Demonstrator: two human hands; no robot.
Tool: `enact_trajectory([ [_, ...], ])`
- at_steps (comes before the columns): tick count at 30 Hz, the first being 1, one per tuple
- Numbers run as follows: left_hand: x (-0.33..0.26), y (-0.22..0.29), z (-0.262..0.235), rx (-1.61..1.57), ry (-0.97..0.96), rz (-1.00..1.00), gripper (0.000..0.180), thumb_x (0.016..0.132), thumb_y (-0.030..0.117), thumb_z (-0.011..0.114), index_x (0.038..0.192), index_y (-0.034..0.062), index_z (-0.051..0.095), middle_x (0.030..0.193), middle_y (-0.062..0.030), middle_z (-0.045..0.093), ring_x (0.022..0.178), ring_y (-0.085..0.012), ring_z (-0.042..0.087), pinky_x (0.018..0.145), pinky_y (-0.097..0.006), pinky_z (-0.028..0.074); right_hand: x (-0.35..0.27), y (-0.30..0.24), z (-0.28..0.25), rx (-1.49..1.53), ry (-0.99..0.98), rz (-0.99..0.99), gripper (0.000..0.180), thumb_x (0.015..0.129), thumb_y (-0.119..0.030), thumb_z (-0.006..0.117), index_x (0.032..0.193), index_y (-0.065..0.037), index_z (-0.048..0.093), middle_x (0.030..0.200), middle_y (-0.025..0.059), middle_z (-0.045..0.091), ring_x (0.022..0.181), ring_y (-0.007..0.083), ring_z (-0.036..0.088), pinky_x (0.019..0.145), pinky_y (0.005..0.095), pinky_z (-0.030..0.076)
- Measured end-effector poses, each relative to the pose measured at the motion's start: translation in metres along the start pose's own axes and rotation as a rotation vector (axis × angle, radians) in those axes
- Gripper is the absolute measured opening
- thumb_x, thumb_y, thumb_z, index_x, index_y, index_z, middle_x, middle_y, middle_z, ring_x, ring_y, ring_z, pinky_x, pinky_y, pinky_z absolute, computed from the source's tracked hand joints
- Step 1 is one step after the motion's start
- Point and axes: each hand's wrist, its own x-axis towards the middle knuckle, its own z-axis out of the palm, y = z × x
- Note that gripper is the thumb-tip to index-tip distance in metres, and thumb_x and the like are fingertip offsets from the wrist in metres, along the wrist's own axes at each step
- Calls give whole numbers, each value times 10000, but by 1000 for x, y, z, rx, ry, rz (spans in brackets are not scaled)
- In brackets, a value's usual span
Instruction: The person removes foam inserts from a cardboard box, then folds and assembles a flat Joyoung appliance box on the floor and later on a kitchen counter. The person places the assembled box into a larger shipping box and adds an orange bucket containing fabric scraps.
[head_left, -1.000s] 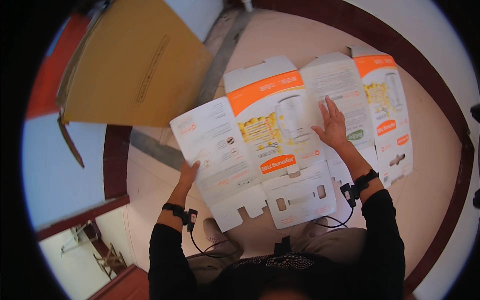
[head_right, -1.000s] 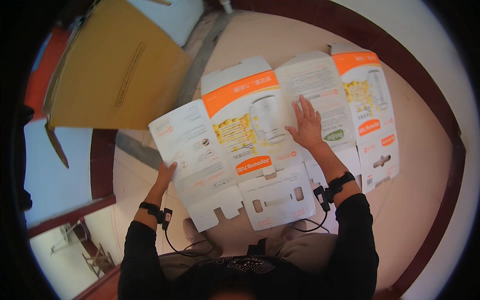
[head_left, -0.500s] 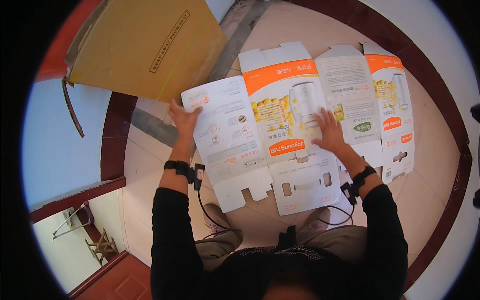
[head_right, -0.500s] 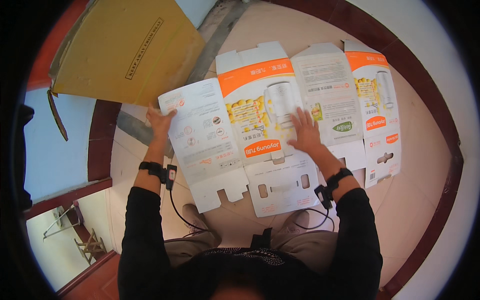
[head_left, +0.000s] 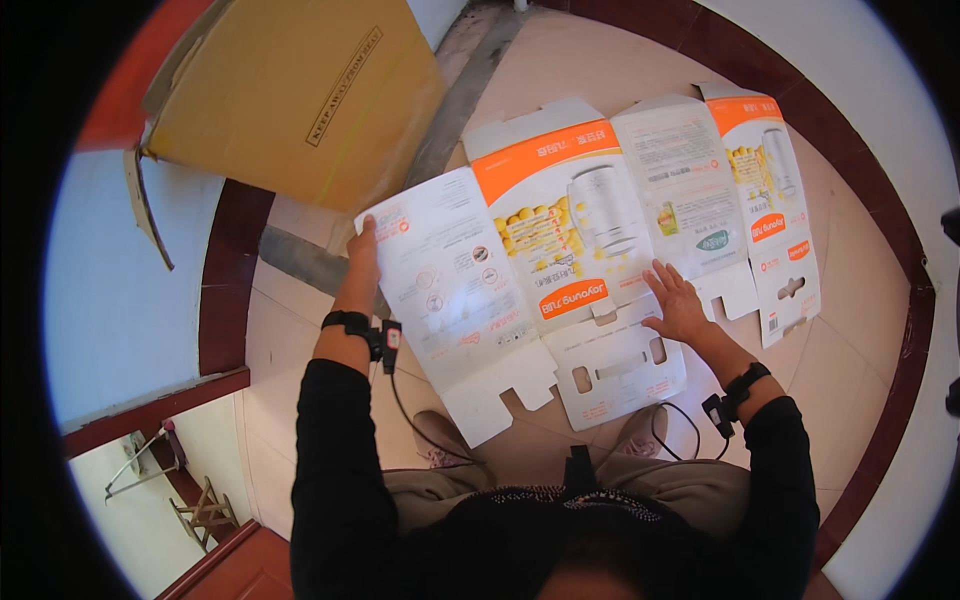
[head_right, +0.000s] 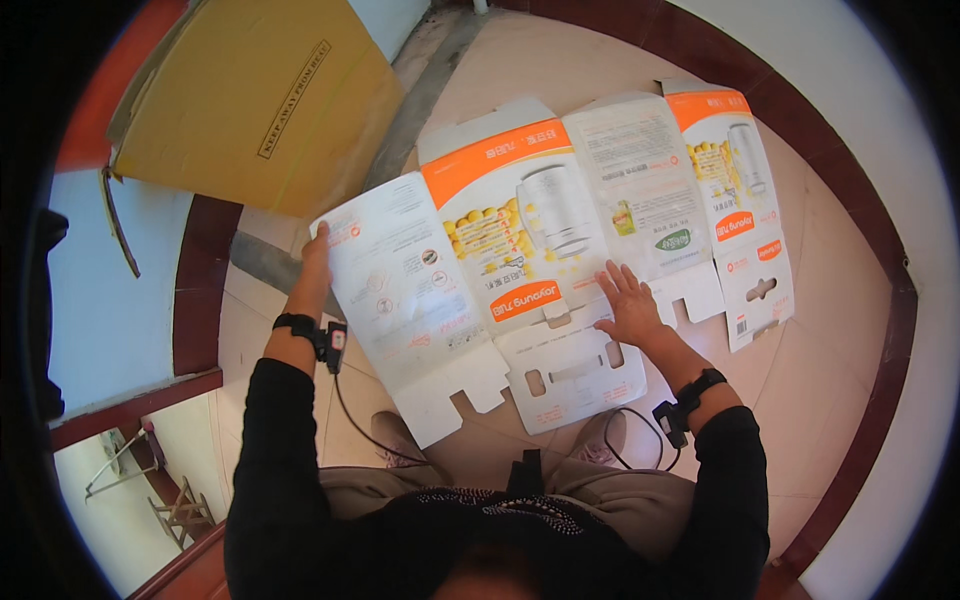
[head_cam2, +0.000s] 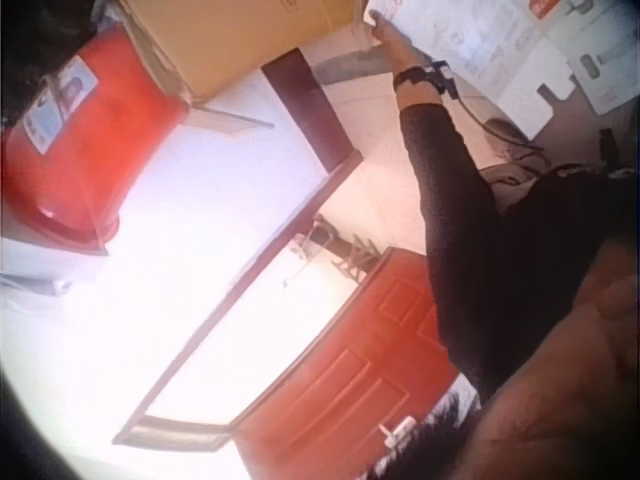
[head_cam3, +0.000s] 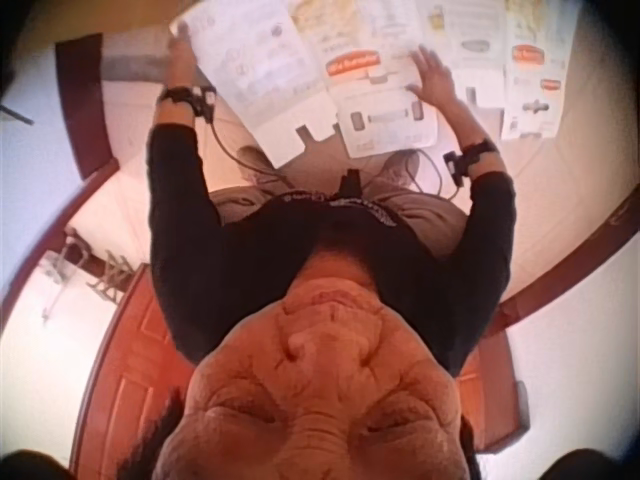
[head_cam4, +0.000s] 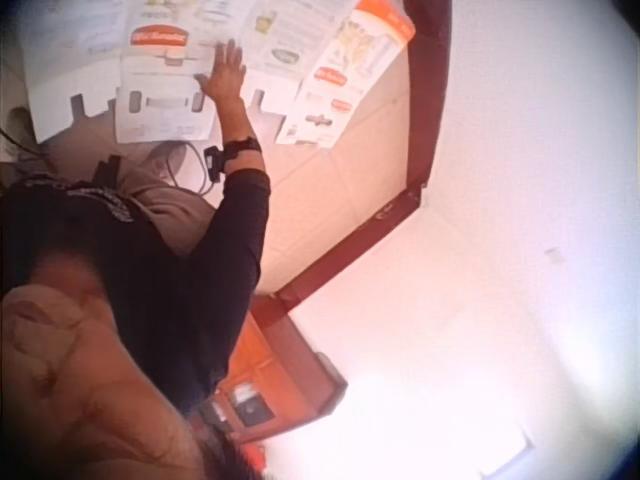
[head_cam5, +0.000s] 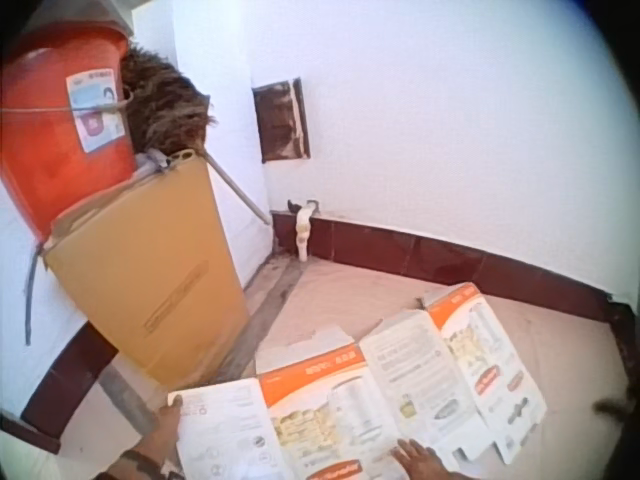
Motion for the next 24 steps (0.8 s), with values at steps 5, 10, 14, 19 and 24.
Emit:
enact_trajectory([
  [5, 5, 15, -24, 107, -180, -226, 428, 896, 356, 556, 1132, 3, 504, 962, -123, 636, 843, -266, 637, 674, -462, 530, -3, 18, 11, 40, -115, 214, 856, 673, -372, 731, 1387, -115, 335, 1487, 147, 188, 1350, 338, 231, 998, 499, 340],
  [10, 1, 19, -22, 171, -146, -129, 387, 911, 330, 536, 1138, 27, 452, 992, -120, 611, 885, -272, 627, 710, -492, 535, -33, 6, 9, 107, -41, 235, 860, 677, -381, 729, 1388, -109, 327, 1487, 143, 192, 1342, 338, 250, 996, 476, 348],
  [14, 25, 22, -23, 113, -380, -213, 430, 915, 346, 522, 1184, 19, 447, 993, -134, 614, 854, -270, 630, 701, -497, 539, -11, -25, -4, 24, 63, 193, 892, 670, -408, 737, 1391, -104, 309, 1491, 138, 177, 1338, 350, 255, 977, 480, 366],
  [19, 52, 33, -31, 816, -297, -129, 466, 850, 450, 579, 1040, 25, 610, 903, -142, 658, 831, -303, 642, 729, -464, 531, 43, -73, 12, 111, 156, 324, 953, 647, -440, 750, 1406, -112, 277, 1508, 137, 109, 1343, 400, 213, 941, 506, 405],
  [24, 40, 57, -19, 1361, -145, 278, 562, 720, 520, 677, 975, 23, 615, 875, -152, 654, 827, -295, 648, 709, -365, 515, 44, -93, 47, 158, 11, 527, 1046, 601, -432, 774, 1432, -122, 219, 1511, 156, 66, 1353, 449, 131, 983, 530, 378],
])
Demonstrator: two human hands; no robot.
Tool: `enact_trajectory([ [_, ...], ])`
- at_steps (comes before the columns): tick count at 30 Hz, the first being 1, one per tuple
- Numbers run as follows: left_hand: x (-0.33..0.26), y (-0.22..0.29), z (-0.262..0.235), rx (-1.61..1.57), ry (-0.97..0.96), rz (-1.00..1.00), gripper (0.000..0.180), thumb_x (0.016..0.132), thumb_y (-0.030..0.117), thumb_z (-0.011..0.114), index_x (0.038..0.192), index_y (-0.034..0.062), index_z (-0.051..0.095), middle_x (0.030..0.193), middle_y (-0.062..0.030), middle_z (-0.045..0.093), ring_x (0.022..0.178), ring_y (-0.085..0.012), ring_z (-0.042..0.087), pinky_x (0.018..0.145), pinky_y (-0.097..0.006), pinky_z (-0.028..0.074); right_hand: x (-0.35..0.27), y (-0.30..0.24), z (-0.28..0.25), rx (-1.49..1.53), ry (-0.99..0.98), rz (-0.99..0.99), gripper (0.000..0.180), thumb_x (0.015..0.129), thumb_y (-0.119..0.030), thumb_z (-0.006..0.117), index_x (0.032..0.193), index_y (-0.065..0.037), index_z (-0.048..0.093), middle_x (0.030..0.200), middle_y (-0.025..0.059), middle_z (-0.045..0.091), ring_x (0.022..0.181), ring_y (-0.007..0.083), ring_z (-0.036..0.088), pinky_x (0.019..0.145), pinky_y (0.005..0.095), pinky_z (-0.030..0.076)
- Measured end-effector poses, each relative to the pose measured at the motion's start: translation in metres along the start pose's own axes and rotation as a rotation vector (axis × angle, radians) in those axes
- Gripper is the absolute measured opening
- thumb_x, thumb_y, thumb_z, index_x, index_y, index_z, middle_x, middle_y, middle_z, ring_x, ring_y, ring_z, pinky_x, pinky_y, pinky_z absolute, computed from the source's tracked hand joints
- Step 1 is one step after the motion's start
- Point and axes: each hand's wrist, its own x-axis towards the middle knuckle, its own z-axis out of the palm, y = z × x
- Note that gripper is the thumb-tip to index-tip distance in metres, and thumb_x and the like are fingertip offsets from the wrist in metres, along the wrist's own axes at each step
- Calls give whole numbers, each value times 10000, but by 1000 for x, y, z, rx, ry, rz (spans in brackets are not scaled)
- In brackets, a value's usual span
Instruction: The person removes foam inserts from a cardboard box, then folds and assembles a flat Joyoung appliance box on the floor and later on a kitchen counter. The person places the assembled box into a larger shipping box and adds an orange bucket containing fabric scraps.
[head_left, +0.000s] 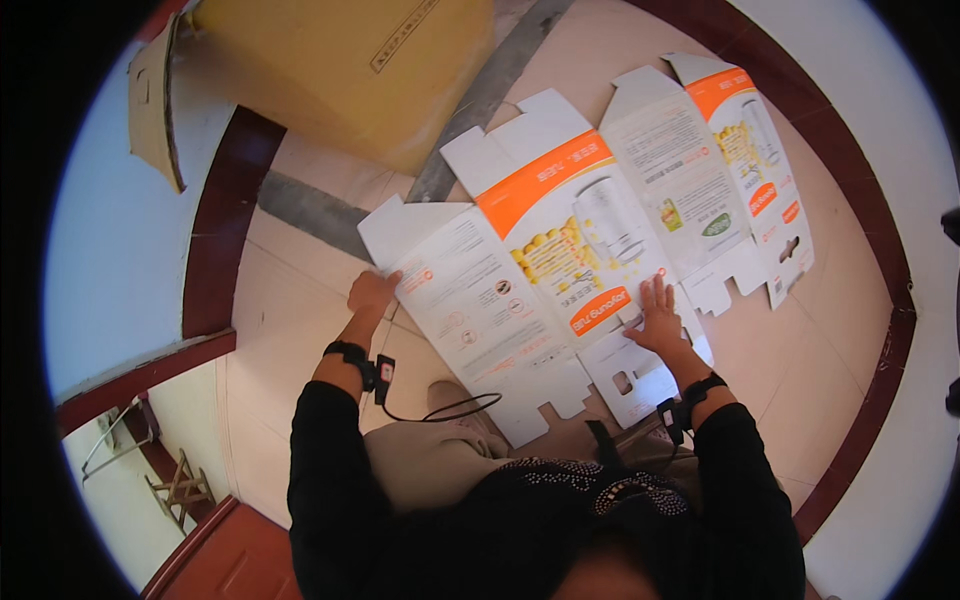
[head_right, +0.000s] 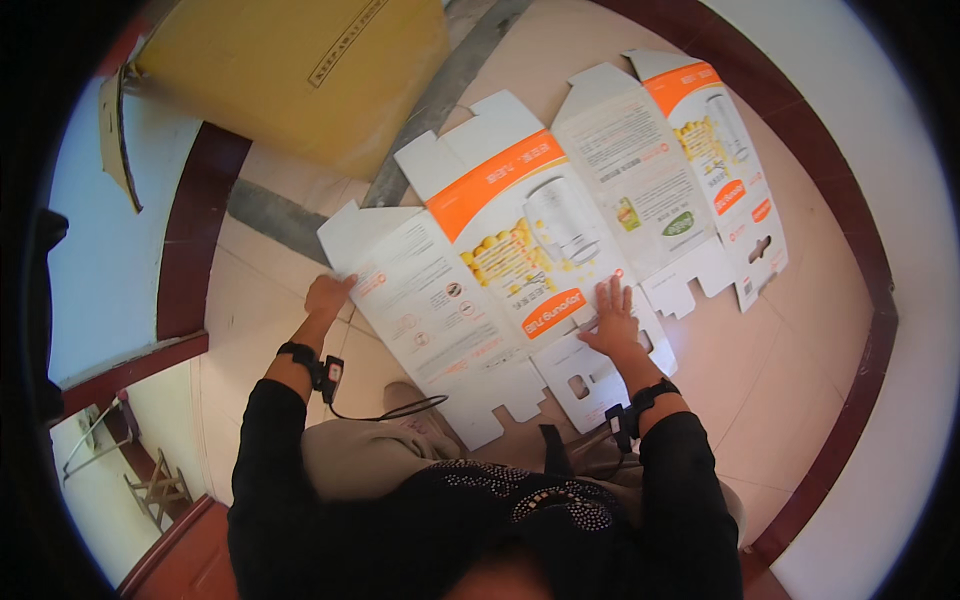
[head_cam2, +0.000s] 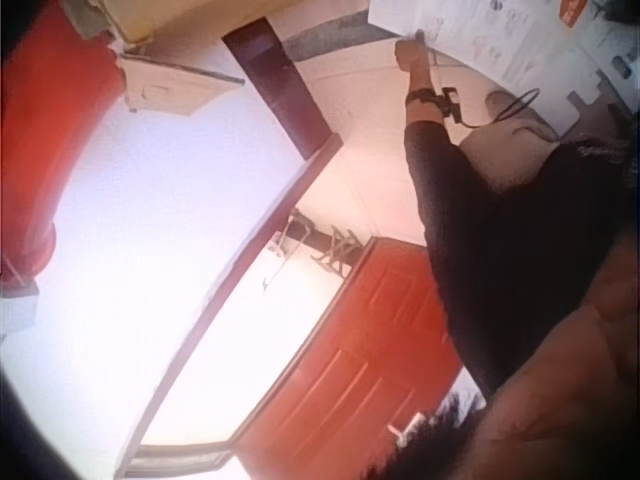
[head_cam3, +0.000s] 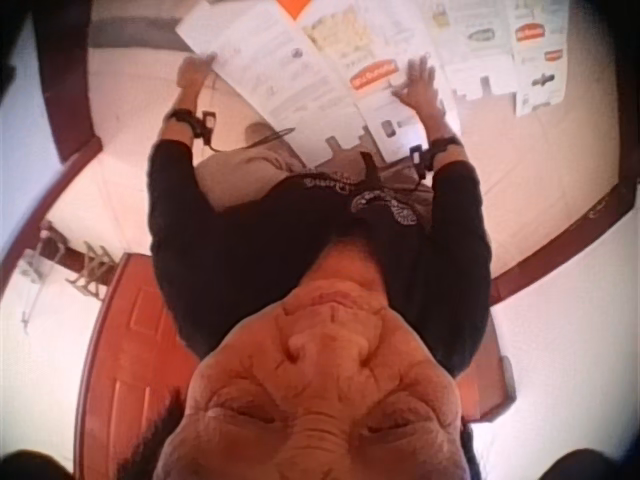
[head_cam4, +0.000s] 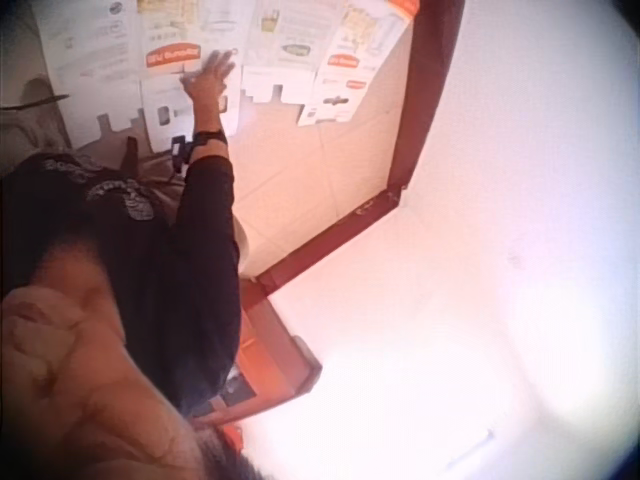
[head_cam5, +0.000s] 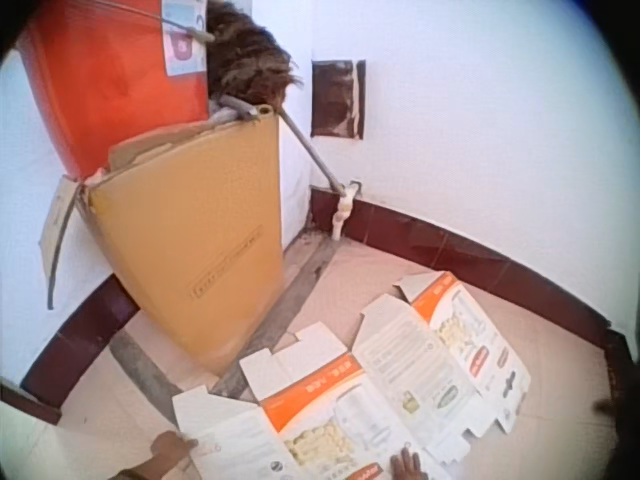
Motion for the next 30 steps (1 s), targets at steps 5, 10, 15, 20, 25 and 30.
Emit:
enact_trajectory([
  [5, -9, 24, -26, 230, 197, 360, 561, 652, 324, 774, 1104, 77, 551, 1183, -104, 562, 1009, -287, 587, 771, -394, 500, 10, 8, 16, -59, -78, -25, 1082, 578, -438, 793, 1442, -179, 195, 1523, 113, 12, 1363, 406, 142, 950, 522, 418],
  [10, 1, 91, -13, 42, 425, 1057, 734, 653, 269, 771, 1280, 75, 444, 1392, -107, 368, 1262, -312, 358, 966, -391, 386, 45, 35, -12, 189, 49, -301, 924, 588, -395, 789, 1356, -87, 380, 1458, 243, 198, 1283, 416, 316, 1053, 425, 310],
  [15, -4, 150, -6, 378, 36, 996, 911, 653, 355, 769, 1397, 113, 302, 1507, -100, 149, 1390, -305, 128, 1059, -521, 254, 33, 108, -75, 264, 100, -65, 741, 692, -336, 706, 1299, -8, 437, 1317, 235, 442, 1204, 345, 447, 1009, 375, 361],
  [20, -15, 180, -8, 673, -2, 925, 982, 630, 363, 784, 1423, 139, 248, 1516, -97, 116, 1391, -305, 127, 1012, -487, 354, -15, 152, -73, 190, 97, 22, 656, 694, -317, 693, 1253, -33, 501, 1187, 196, 562, 1074, 339, 545, 938, 382, 421],
  [25, -17, 178, -5, 582, 0, 940, 933, 632, 329, 786, 1402, 131, 298, 1507, -131, 124, 1380, -335, 153, 984, -412, 404, -39, 129, -17, 125, -40, 136, 510, 680, -203, 697, 1145, -62, 541, 1197, 144, 506, 1082, 327, 510, 891, 396, 441],
  [30, -16, 173, -13, 487, 23, 983, 887, 634, 309, 786, 1380, 127, 342, 1505, -130, 134, 1378, -336, 156, 1010, -419, 370, -22, 74, -21, 256, 217, -60, 465, 708, -101, 656, 1154, -58, 530, 1233, 110, 484, 1124, 293, 475, 876, 417, 435],
])
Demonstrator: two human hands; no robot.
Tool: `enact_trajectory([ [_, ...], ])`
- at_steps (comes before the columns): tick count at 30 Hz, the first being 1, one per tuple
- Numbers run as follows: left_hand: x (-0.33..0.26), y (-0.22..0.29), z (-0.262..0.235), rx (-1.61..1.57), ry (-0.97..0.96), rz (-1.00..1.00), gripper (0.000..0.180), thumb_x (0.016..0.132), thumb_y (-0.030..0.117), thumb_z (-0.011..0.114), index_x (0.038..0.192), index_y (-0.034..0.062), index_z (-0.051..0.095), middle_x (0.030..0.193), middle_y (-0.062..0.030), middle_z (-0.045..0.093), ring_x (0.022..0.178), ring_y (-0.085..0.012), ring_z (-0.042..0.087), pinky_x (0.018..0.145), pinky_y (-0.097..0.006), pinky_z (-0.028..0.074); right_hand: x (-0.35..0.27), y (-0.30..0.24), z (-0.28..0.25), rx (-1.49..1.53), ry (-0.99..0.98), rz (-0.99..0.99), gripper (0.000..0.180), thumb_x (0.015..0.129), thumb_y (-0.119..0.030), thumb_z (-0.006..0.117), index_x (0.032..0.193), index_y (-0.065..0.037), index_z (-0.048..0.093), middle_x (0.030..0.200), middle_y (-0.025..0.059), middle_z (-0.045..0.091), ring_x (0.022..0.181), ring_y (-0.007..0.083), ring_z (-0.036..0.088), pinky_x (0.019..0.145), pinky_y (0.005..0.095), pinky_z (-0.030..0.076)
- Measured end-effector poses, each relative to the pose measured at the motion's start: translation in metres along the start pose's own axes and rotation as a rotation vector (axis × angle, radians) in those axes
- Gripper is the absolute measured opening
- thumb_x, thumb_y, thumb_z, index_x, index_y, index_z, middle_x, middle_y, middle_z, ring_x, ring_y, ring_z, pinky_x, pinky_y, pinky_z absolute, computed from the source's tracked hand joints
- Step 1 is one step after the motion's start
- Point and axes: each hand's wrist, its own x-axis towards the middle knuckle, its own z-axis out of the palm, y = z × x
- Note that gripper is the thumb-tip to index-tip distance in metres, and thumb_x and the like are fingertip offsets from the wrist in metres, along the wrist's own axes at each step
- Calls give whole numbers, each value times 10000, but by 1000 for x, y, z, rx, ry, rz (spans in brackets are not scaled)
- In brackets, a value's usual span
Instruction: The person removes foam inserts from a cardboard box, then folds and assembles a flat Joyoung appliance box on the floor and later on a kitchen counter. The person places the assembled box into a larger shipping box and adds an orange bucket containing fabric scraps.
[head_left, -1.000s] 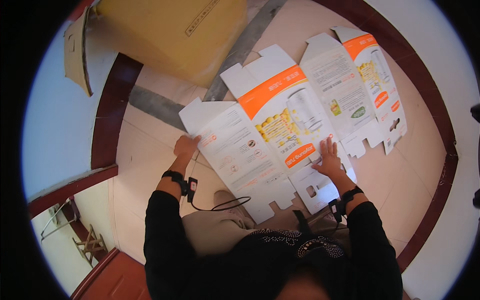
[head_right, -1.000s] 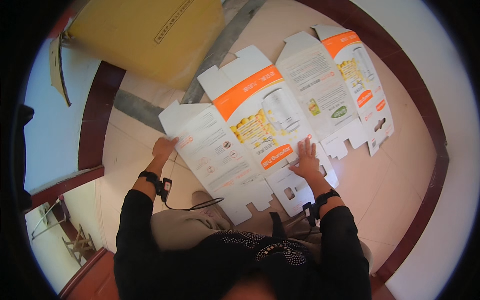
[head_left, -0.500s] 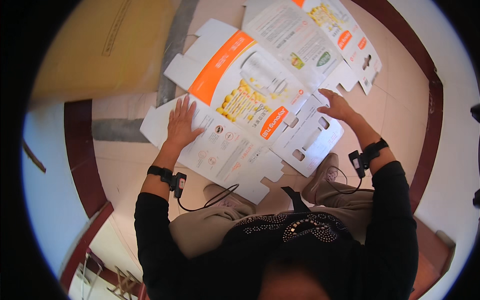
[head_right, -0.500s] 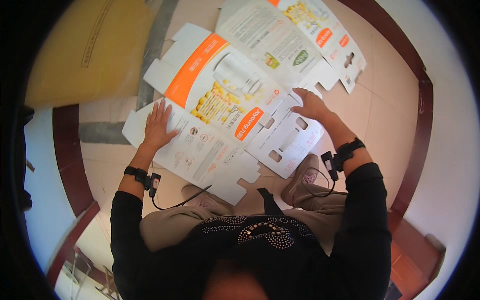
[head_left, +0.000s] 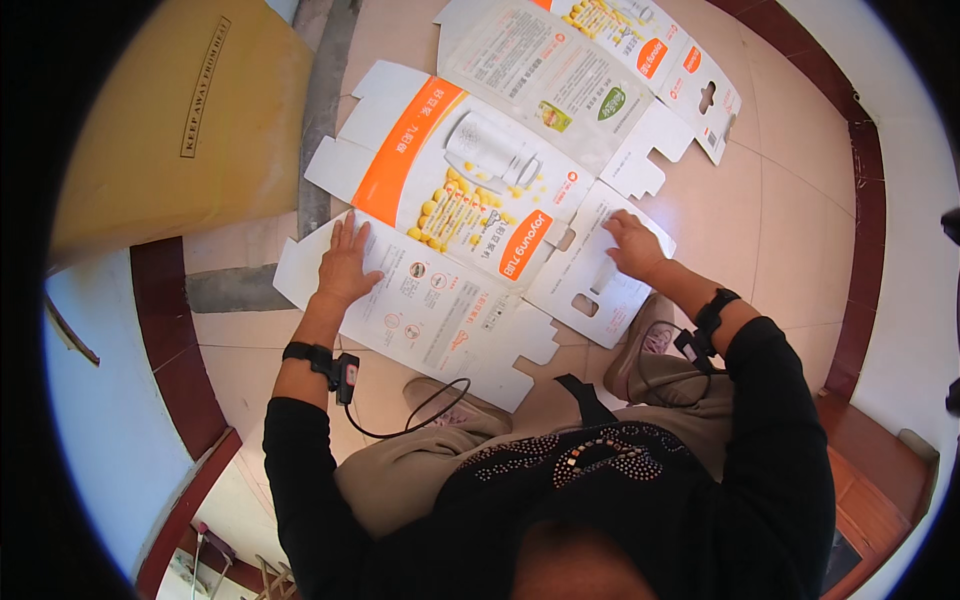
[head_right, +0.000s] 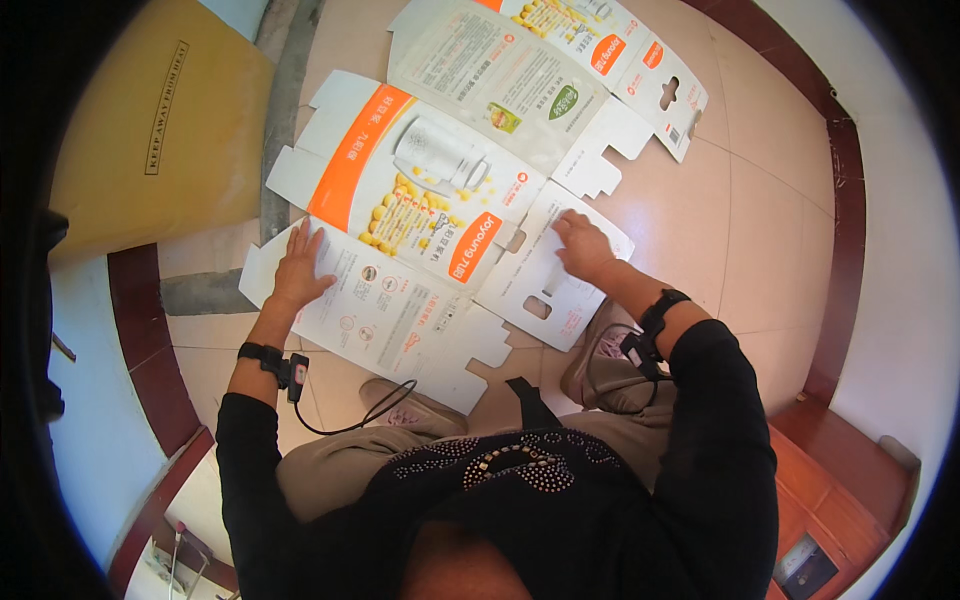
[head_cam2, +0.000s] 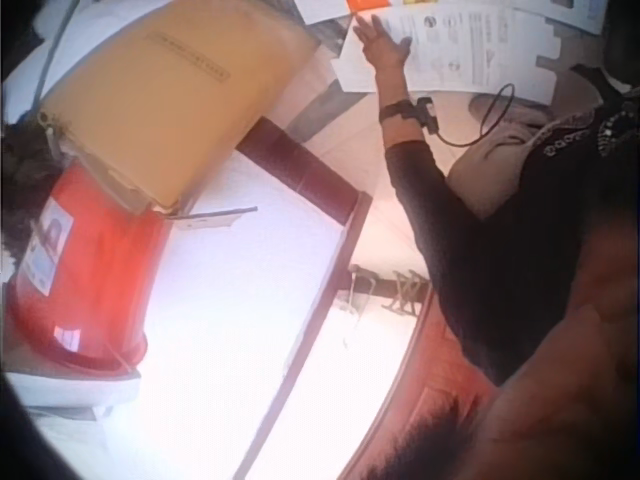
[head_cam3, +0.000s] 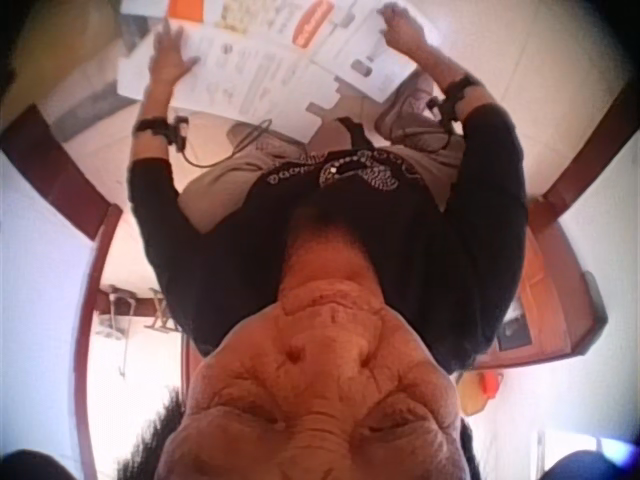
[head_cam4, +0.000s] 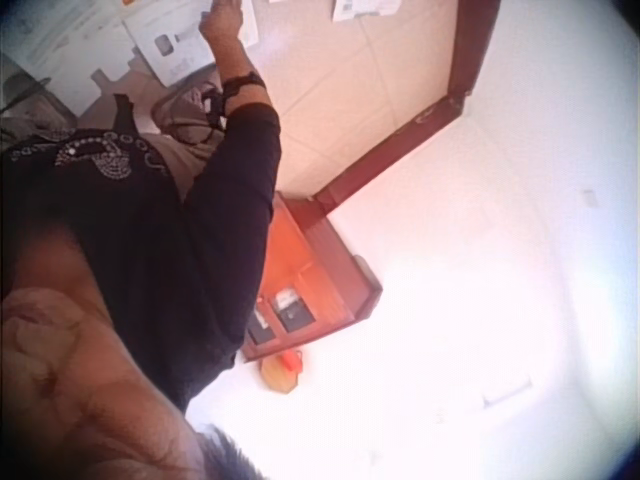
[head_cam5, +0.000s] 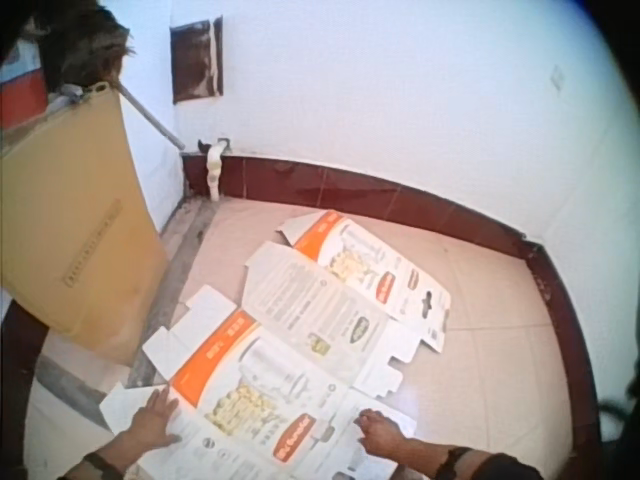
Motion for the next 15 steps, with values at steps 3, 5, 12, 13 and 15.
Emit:
enact_trajectory([
  [3, -1, 12, -4, 26, 56, 33, 863, 643, 305, 781, 1374, 126, 358, 1507, -117, 135, 1383, -315, 151, 1038, -451, 325, 14, -29, 1, -118, 99, -344, 548, 719, -100, 655, 1239, -69, 488, 1305, 81, 446, 1153, 268, 451, 897, 403, 411],
  [5, -3, 25, -6, 42, 80, 92, 856, 651, 307, 778, 1375, 125, 359, 1507, -113, 140, 1385, -304, 148, 1049, -478, 296, 18, -39, 5, -189, -36, -290, 556, 743, -138, 652, 1261, -63, 463, 1279, 69, 437, 1140, 253, 440, 880, 392, 403],
  [12, -21, 44, -14, 32, 29, 133, 870, 659, 317, 774, 1389, 133, 339, 1504, -99, 161, 1385, -303, 148, 1055, -495, 280, 8, -43, 32, -407, -65, -244, 575, 758, -257, 669, 1257, -60, 462, 1199, 73, 442, 1093, 257, 431, 867, 450, 366],
  [13, -25, 42, -12, 44, -5, 117, 870, 658, 313, 776, 1389, 134, 339, 1503, -98, 164, 1385, -301, 152, 1050, -496, 287, 6, -44, 36, -398, -48, -289, 551, 763, -247, 657, 1245, -55, 471, 1196, 78, 443, 1090, 258, 433, 870, 448, 362],
  [15, -29, 36, -7, 47, -88, 75, 872, 656, 306, 778, 1388, 135, 338, 1500, -95, 171, 1383, -297, 159, 1040, -498, 303, 5, -47, 43, -407, -85, -317, 505, 773, -227, 632, 1221, -46, 488, 1191, 87, 445, 1083, 261, 435, 878, 444, 354],
])
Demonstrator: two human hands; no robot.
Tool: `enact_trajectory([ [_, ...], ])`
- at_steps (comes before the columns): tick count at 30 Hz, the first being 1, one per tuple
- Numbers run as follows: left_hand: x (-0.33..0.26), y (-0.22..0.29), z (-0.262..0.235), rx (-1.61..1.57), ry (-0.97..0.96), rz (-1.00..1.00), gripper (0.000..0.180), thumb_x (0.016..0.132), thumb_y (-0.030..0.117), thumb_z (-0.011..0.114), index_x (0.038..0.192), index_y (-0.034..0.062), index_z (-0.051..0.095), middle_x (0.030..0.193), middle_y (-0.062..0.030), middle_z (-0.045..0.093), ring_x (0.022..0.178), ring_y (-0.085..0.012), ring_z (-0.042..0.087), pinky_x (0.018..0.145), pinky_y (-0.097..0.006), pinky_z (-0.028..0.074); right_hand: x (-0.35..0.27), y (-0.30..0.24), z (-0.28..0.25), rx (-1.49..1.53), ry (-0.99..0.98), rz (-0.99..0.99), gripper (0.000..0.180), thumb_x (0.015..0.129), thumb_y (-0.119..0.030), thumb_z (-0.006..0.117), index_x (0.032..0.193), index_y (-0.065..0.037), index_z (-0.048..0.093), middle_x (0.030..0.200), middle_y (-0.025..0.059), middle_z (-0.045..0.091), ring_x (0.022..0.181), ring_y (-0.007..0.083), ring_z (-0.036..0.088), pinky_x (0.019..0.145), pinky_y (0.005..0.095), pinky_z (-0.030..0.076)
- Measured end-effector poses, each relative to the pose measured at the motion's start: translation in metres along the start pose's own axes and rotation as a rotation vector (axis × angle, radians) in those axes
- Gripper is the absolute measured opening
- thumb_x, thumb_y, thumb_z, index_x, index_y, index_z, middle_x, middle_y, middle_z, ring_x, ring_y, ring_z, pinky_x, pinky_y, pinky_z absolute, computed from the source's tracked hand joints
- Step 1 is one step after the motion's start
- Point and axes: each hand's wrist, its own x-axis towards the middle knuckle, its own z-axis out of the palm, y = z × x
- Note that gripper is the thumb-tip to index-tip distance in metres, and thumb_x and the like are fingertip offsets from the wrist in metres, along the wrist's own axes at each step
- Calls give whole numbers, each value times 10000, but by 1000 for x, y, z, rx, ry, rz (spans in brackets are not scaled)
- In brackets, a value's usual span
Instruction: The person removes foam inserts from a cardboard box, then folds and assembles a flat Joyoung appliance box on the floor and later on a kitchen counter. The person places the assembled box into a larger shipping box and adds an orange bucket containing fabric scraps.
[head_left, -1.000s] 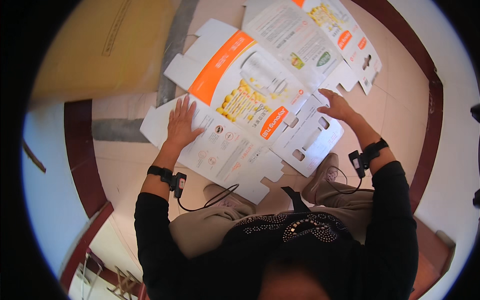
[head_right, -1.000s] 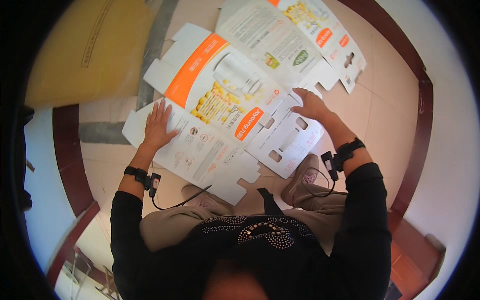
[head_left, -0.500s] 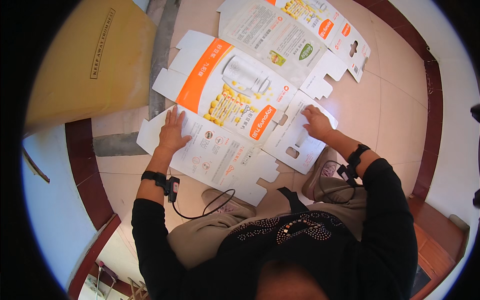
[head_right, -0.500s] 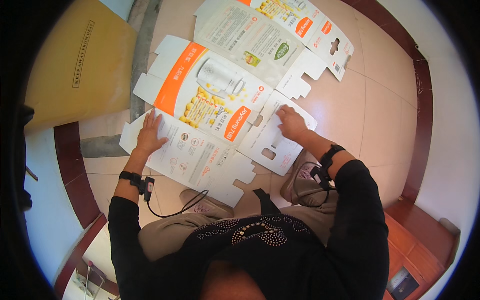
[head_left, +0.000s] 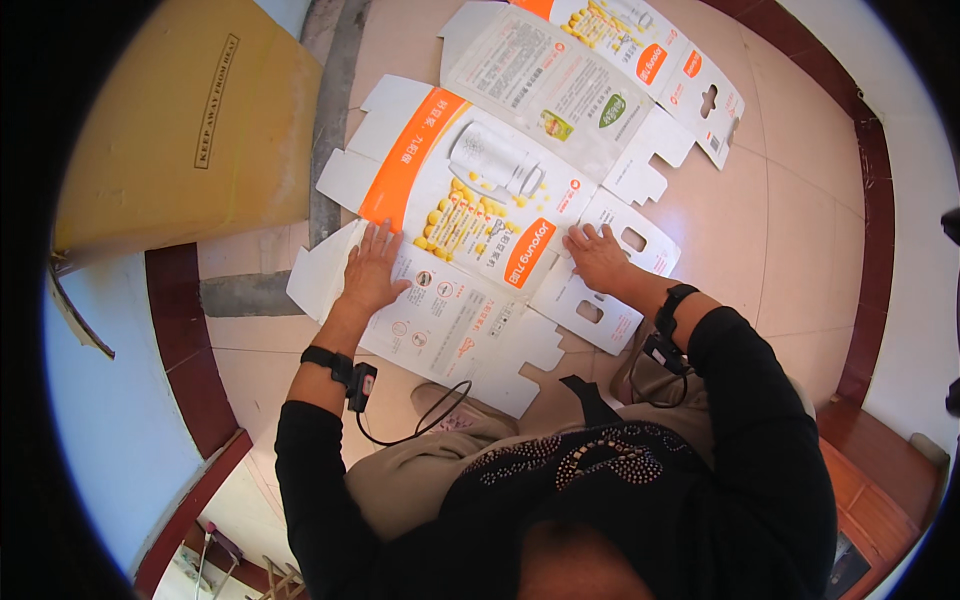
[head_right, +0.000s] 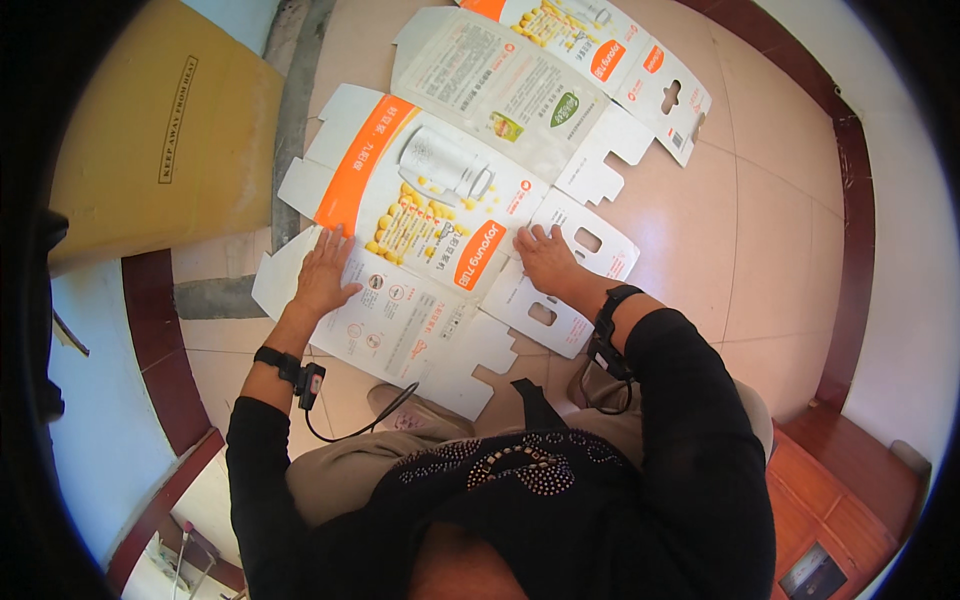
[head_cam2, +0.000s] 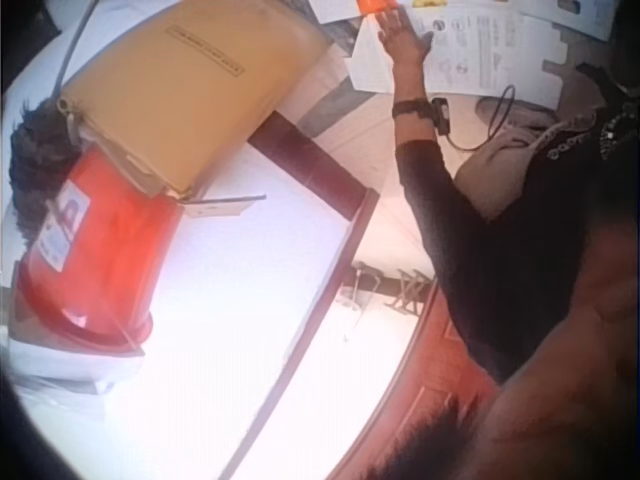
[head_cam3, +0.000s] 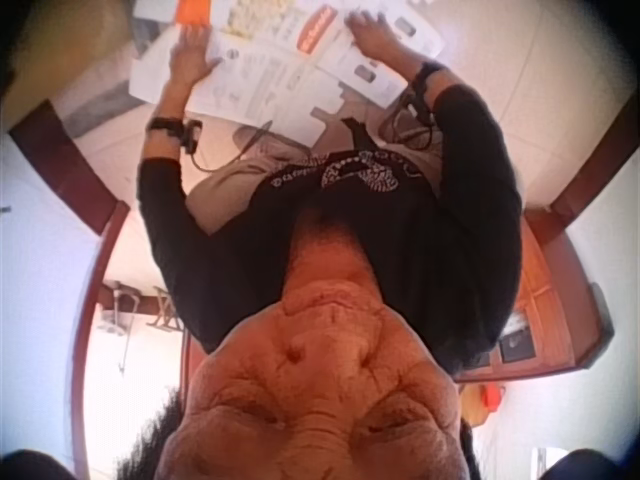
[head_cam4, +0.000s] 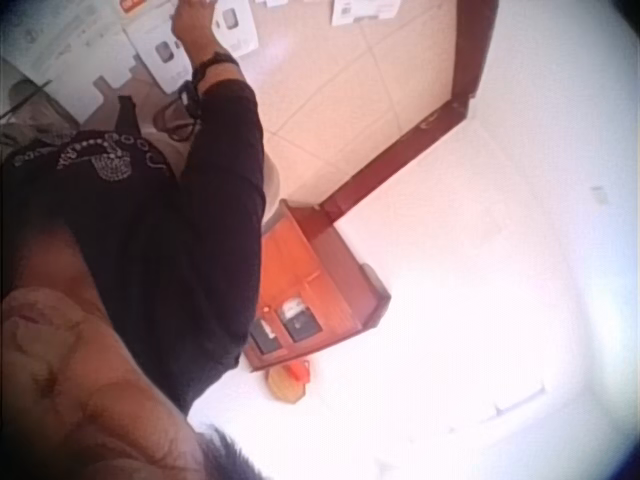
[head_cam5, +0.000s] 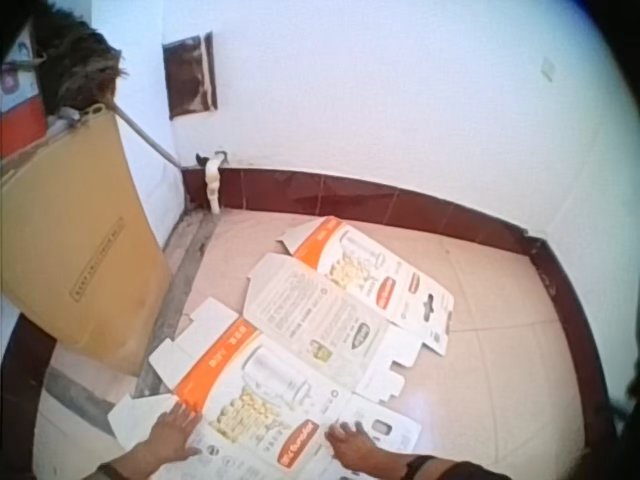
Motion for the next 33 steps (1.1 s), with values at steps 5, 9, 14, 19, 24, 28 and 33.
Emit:
enact_trajectory([
  [5, 25, -21, 8, 68, 17, 123, 876, 628, 271, 783, 1370, 101, 349, 1496, -117, 179, 1372, -307, 198, 986, -424, 396, 13, 6, 2, -67, -12, 96, 408, 763, -151, 583, 1151, -35, 526, 1214, 104, 444, 1105, 267, 431, 881, 445, 364],
  [9, 48, -30, 7, 68, 15, 119, 895, 617, 237, 791, 1379, 116, 337, 1501, -111, 164, 1376, -307, 183, 991, -410, 400, 22, 9, -1, 87, 45, 185, 477, 717, -161, 657, 1162, -52, 524, 1250, 107, 429, 1135, 277, 419, 903, 461, 361],
  [14, 40, -26, 6, 51, -146, 71, 922, 603, 248, 803, 1384, 125, 329, 1504, -109, 151, 1374, -298, 191, 956, -460, 423, 20, -16, -8, 147, 97, 142, 588, 710, -187, 675, 1258, -90, 486, 1399, 129, 333, 1271, 311, 326, 977, 510, 309],
  [19, 30, -23, -1, 95, -69, 61, 912, 620, 300, 790, 1389, 139, 325, 1508, -93, 148, 1375, -302, 188, 944, -462, 426, 21, -28, -19, 204, 10, 95, 686, 708, -205, 712, 1315, -79, 418, 1444, 141, 257, 1327, 332, 255, 986, 488, 328],
  [24, 25, -20, -6, 77, -111, 55, 915, 621, 319, 790, 1385, 120, 328, 1509, -112, 135, 1374, -313, 187, 932, -452, 440, 20, -33, -24, 202, -193, 81, 698, 723, -258, 719, 1317, -65, 406, 1473, 167, 162, 1347, 355, 209, 978, 516, 350],
  [28, 25, -21, -3, 66, -84, 65, 926, 621, 337, 789, 1390, 119, 321, 1511, -112, 132, 1376, -315, 179, 917, -444, 451, 31, -44, -24, 233, -54, 131, 642, 727, -259, 716, 1269, -47, 445, 1426, 205, 207, 1315, 404, 228, 952, 519, 372],
  [33, 33, -24, 2, 65, -47, 86, 921, 620, 329, 789, 1388, 118, 325, 1509, -112, 142, 1380, -315, 170, 909, -428, 458, 43, -46, -26, 292, -33, 188, 552, 731, -238, 707, 1198, -27, 500, 1357, 245, 277, 1269, 450, 255, 929, 492, 395],
])
